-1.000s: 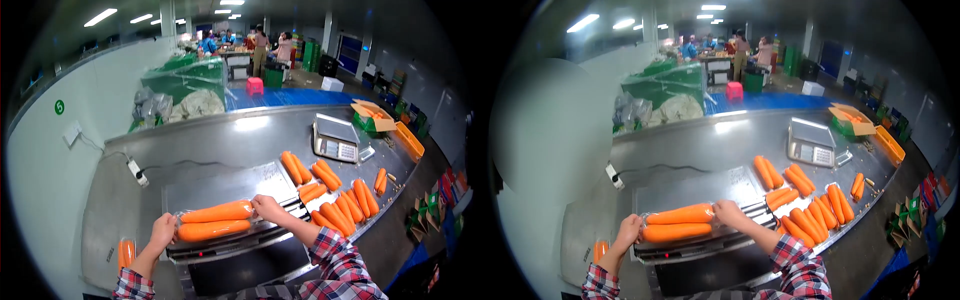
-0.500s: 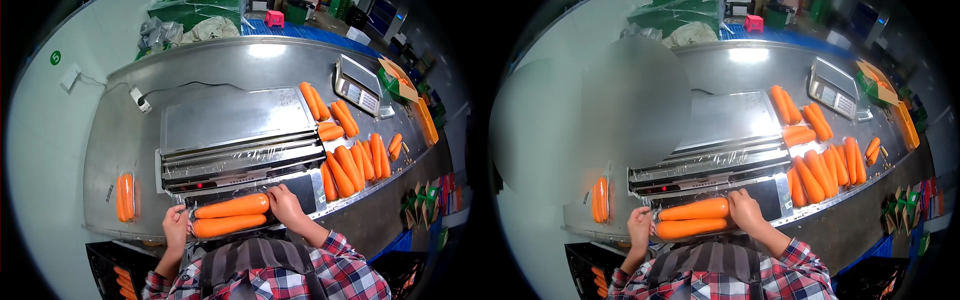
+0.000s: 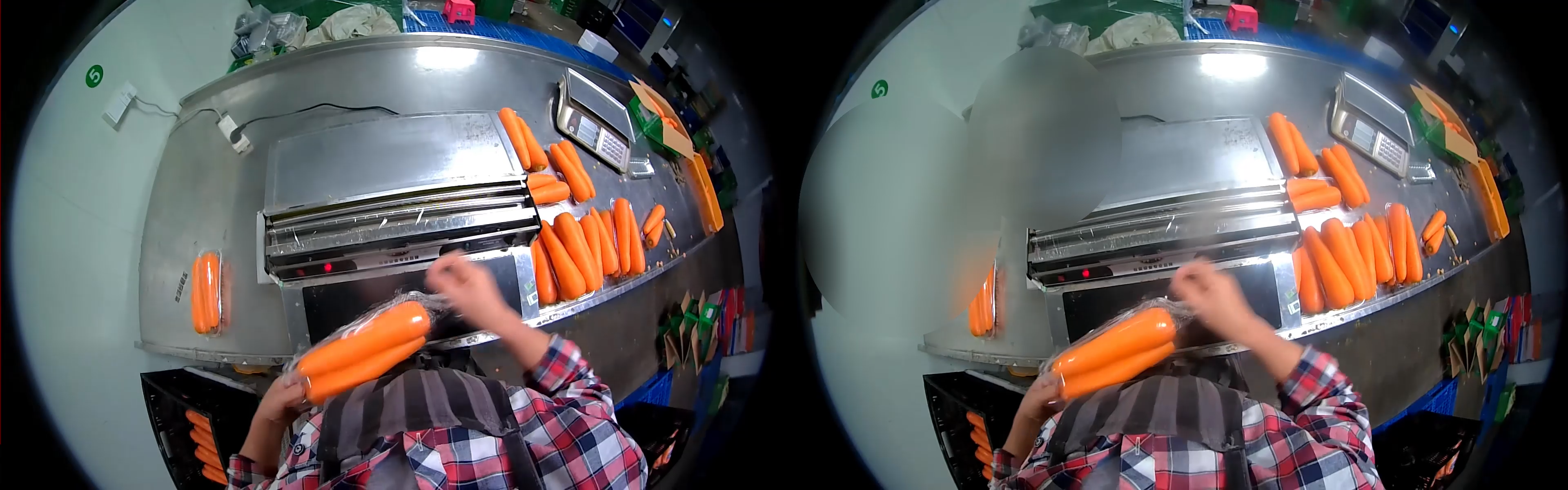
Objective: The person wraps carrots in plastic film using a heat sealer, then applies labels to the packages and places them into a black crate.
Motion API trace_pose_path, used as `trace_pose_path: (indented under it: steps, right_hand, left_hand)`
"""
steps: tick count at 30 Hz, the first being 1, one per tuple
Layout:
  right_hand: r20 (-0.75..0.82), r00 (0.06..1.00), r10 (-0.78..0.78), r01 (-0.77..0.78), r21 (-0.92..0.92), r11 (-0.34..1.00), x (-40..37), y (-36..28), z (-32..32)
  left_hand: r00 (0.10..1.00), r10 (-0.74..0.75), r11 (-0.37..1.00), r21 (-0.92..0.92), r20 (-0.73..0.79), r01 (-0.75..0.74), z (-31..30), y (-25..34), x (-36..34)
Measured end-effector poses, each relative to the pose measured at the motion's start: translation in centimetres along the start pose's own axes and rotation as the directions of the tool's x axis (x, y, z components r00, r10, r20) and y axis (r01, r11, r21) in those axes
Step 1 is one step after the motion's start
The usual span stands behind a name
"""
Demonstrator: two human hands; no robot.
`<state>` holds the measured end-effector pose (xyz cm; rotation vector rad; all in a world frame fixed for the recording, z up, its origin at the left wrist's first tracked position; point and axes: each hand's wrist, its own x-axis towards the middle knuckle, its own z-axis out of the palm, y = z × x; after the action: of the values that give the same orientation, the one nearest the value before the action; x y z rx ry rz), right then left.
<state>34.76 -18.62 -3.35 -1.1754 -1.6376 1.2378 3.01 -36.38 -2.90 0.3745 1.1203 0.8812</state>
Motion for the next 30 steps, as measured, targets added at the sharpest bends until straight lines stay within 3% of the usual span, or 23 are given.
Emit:
trace_pose_path:
  steps: [1,2,3,4,6,7,8,10,11,12,14,16,18,20,21,23,24,25,26,27,28,29,30]
  right_hand:
    - [-0.112,0.989,0.1,-0.071,0.234,0.97,0.9,-0.9,-1.8]
    - [-0.119,0.983,0.142,-0.093,0.345,0.934,1.6,-3.8,-3.4]
    - [-0.116,0.993,0.02,0.037,0.475,0.879,2.2,-4.2,-4.0]
    - [-0.088,0.996,-0.006,0.054,0.554,0.831,2.8,-5.2,-3.7]
    - [0.198,0.952,0.234,-0.286,0.299,0.91,4.0,-5.5,-1.2]
    - [0.468,0.876,0.119,-0.246,0.219,0.944,3.1,-5.1,0.3]
    - [0.708,0.706,0.012,-0.176,0.159,0.971,2.0,-4.6,1.9]
    - [0.923,0.345,-0.17,-0.045,0.197,0.979,-0.4,-1.0,5.1]
    - [0.933,0.336,-0.128,-0.104,0.172,0.98,-0.3,-1.7,5.3]
    - [0.943,0.322,-0.088,-0.166,0.148,0.975,-0.6,-3.0,5.0]
    - [0.954,0.277,-0.115,-0.234,0.183,0.955,-0.9,-3.8,5.7]
    - [0.945,0.236,-0.229,-0.252,0.287,0.924,-1.1,-3.0,6.4]
    - [0.968,0.19,-0.163,-0.276,0.212,0.938,-0.7,-1.8,5.3]
    - [0.977,0.163,-0.141,-0.353,0.191,0.916,0.0,-2.5,5.3]
    - [0.981,0.138,-0.137,-0.416,0.183,0.891,0.2,1.0,5.6]
    - [0.915,0.395,0.081,-0.763,0.277,0.584,-1.2,0.1,3.8]
    - [0.86,0.458,0.225,-0.854,0.355,0.381,-2.0,0.1,3.1]
    - [0.842,0.516,0.159,-0.834,0.452,0.317,-2.7,1.4,2.1]
    - [0.814,0.571,0.105,-0.809,0.536,0.241,-3.3,2.4,1.6]
    - [0.783,0.612,0.112,-0.762,0.546,0.348,-3.8,1.8,2.1]
    - [0.744,0.658,0.114,-0.702,0.552,0.45,-4.1,0.5,2.4]
    - [0.7,0.674,0.238,-0.669,0.44,0.599,-4.1,-1.0,3.3]
    - [0.676,0.702,0.224,-0.629,0.44,0.641,-3.7,-2.0,4.5]
  left_hand:
    - [0.996,0.08,0.988,-0.127,-0.041,-0.084,2.3,1.0,-0.7]
    - [0.993,0.075,0.995,-0.076,0.092,-0.068,1.3,1.1,-0.3]
    - [0.973,0.062,0.998,-0.025,0.222,-0.058,-0.7,1.0,0.3]
    - [0.937,0.035,0.998,0.029,0.347,-0.048,-1.2,1.0,0.4]
    - [0.922,-0.054,0.997,0.07,0.382,0.029,-1.7,0.9,1.7]
    - [0.914,-0.151,0.977,0.198,0.378,0.08,-0.9,1.8,1.8]
    - [0.902,-0.238,0.941,0.317,0.36,0.121,0.3,3.5,1.9]
    - [0.875,-0.312,0.837,0.544,0.37,0.068,2.6,8.1,1.4]
    - [0.875,-0.057,0.864,0.463,0.481,-0.198,2.2,9.3,2.3]
    - [0.806,0.192,0.816,0.365,0.56,-0.449,1.5,10.3,2.9]
    - [0.945,0.27,0.743,0.586,0.182,-0.325,5.0,13.2,2.6]
    - [0.857,0.378,0.544,0.665,0.35,-0.511,11.3,10.6,2.6]
    - [0.733,0.087,0.536,0.588,0.675,-0.605,12.4,9.2,4.1]
    - [0.552,0.172,0.629,0.341,0.816,-0.699,11.5,6.7,5.1]
    - [0.611,0.042,0.789,0.349,0.79,-0.505,10.6,6.3,5.2]
    - [0.704,0.086,0.913,0.228,0.705,-0.339,9.0,6.1,4.8]
    - [0.752,0.1,0.953,0.153,0.652,-0.26,8.1,6.3,4.1]
    - [0.903,-0.04,0.992,0.127,0.427,-0.016,7.0,6.8,3.1]
    - [0.898,0.116,0.99,0.018,0.424,-0.137,5.3,7.3,1.4]
    - [0.902,0.221,0.975,-0.091,0.371,-0.202,3.8,7.3,-0.2]
    - [0.913,0.292,0.952,0.005,0.285,-0.306,2.3,6.1,-0.6]
    - [0.913,0.359,0.915,0.119,0.196,-0.386,0.8,4.9,-1.1]
    - [0.9,0.426,0.796,0.434,0.091,-0.421,-0.8,2.8,-0.1]
